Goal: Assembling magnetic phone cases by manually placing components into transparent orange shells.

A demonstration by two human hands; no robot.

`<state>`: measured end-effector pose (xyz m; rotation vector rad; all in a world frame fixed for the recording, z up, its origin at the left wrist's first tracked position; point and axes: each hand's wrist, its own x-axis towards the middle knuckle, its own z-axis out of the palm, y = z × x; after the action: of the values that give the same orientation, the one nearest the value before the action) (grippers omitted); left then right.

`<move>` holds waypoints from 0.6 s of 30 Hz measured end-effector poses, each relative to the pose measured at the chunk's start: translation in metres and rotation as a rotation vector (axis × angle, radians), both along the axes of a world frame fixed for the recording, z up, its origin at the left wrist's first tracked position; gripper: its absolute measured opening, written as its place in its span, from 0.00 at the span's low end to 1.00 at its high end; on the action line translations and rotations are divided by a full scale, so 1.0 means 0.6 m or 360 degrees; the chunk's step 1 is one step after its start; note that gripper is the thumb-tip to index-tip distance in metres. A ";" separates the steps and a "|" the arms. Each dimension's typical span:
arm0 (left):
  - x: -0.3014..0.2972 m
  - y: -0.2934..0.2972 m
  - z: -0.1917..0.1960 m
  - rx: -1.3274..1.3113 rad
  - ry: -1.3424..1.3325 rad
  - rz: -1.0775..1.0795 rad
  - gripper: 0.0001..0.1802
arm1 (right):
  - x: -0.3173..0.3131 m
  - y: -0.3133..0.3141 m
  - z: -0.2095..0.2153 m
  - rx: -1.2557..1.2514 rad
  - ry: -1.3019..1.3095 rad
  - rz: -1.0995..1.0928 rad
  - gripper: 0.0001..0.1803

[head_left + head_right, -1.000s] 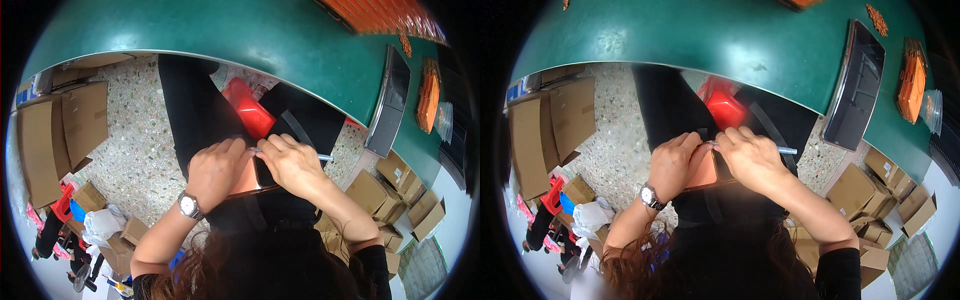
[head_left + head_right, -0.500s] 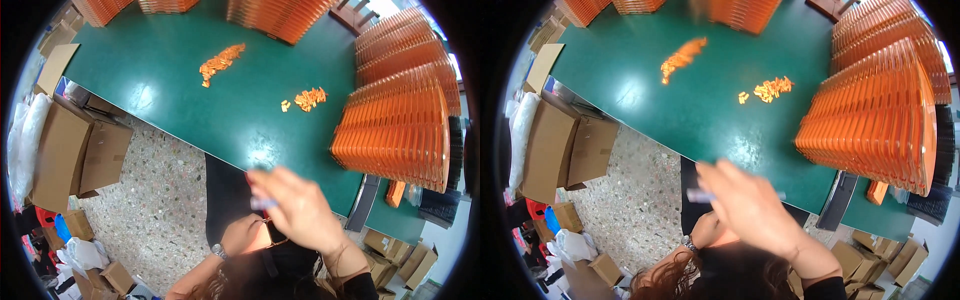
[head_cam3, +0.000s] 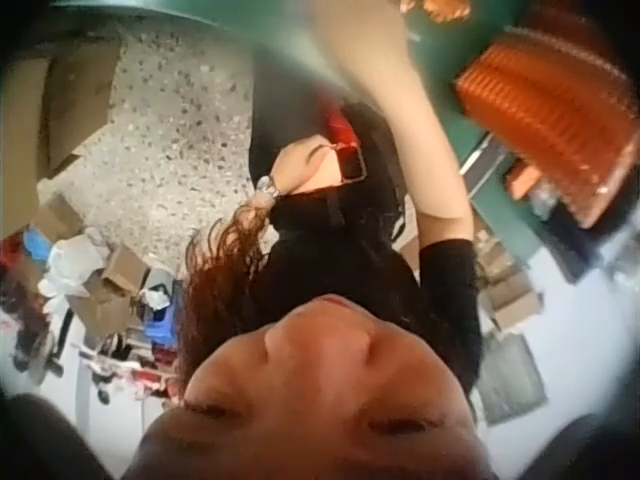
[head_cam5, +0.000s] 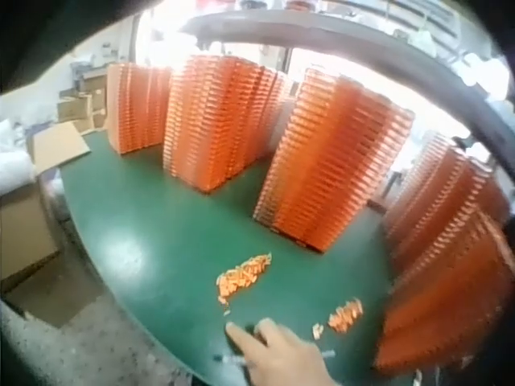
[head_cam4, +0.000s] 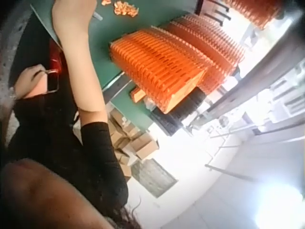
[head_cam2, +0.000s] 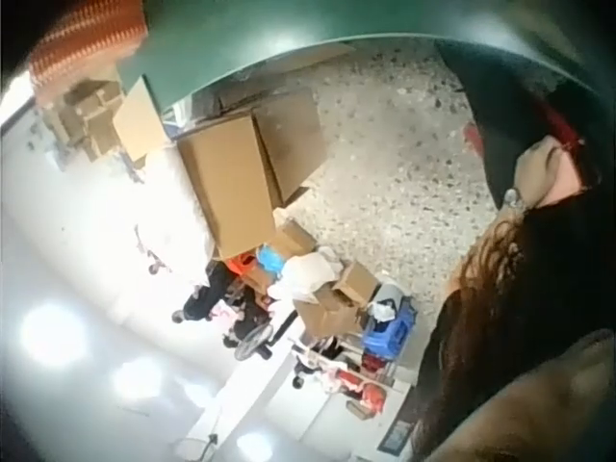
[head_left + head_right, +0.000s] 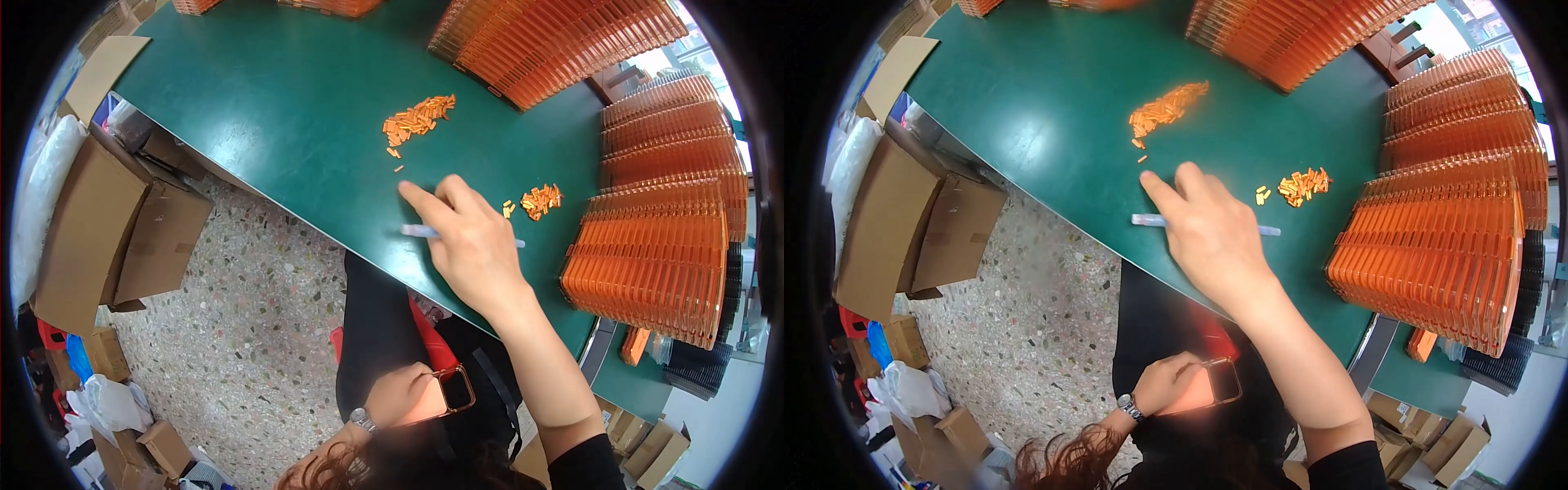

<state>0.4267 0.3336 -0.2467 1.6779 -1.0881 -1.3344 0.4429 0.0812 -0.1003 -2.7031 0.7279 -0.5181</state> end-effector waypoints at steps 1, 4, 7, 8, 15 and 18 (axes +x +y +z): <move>0.000 0.001 -0.003 -0.0011 0.0023 0.0007 0.12 | -0.006 -0.003 0.001 0.0004 0.0007 -0.0004 0.23; 0.003 -0.002 -0.001 -0.0023 0.0047 0.0005 0.12 | -0.016 -0.013 0.012 0.0528 -0.0176 -0.0135 0.11; 0.001 0.000 -0.002 -0.0006 0.0033 -0.0002 0.12 | -0.006 -0.027 0.023 0.0740 -0.0107 -0.0250 0.10; 0.000 0.001 -0.003 0.0017 0.0023 -0.0003 0.12 | -0.002 -0.028 0.017 0.0735 -0.0167 -0.0254 0.10; -0.006 0.001 0.002 0.0069 -0.0031 -0.0007 0.12 | 0.026 -0.004 0.032 0.0421 0.0096 -0.0359 0.05; -0.008 0.002 0.006 0.0050 -0.0056 0.0010 0.12 | 0.024 -0.004 0.023 0.0420 0.0063 -0.0258 0.05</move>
<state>0.4218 0.3351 -0.2432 1.7325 -1.0861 -1.3287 0.4572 0.0789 -0.0867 -2.4293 0.9595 -0.3755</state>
